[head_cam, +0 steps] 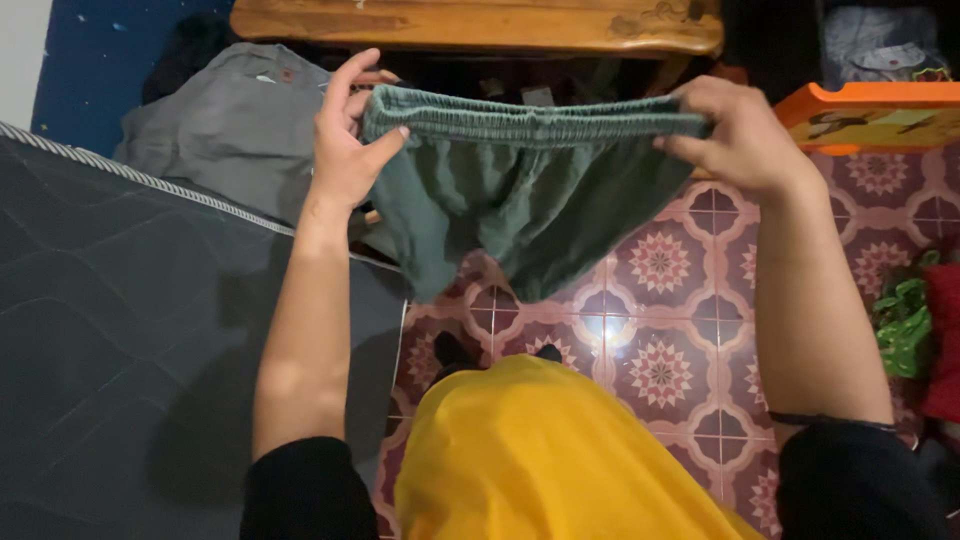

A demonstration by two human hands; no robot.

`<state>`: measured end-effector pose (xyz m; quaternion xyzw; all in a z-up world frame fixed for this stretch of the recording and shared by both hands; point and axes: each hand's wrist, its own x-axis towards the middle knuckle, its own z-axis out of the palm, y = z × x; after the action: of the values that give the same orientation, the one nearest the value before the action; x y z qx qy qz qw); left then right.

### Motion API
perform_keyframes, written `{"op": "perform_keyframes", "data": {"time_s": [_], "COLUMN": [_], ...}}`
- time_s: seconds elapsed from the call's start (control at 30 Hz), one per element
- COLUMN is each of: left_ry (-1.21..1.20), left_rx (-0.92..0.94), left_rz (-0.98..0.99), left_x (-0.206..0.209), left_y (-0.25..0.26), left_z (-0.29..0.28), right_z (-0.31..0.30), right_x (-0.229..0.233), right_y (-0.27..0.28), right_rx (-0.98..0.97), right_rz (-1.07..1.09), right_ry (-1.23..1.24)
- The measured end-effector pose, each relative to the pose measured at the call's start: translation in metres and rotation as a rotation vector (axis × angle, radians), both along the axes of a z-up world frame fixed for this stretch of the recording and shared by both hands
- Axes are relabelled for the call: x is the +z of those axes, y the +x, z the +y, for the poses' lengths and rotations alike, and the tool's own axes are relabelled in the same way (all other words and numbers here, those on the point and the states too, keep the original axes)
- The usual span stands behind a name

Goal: The person picks up denim pants from a pile, folds them on a wooden surface, and places them into a drawer. The person then picks up green pants, folds them on the same surface, and places them into the drawer.

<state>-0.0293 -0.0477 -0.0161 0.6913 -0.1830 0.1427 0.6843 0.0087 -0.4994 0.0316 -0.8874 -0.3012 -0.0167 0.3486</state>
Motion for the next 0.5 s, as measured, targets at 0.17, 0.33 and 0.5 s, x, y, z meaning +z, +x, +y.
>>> {"op": "perform_keyframes", "data": {"time_s": [0.17,0.33,0.5], "left_ry": [-0.063,-0.206,-0.267], "left_rx": [0.051,0.015,0.01], "left_rz": [0.136,0.271,0.317], "left_x": [-0.02,-0.035,-0.027], "left_y": [0.004,-0.002,-0.01], "left_z": [0.002,-0.015,-0.061], "right_z": [0.019,0.042,0.074], "right_x": [-0.009,-0.017,-0.016], "right_y": [-0.006,-0.009,-0.022], "right_rx": [-0.167,-0.162,-0.252], "right_rz": [0.102,0.17,0.402], "right_ry": [0.266,0.523,0.673]}}
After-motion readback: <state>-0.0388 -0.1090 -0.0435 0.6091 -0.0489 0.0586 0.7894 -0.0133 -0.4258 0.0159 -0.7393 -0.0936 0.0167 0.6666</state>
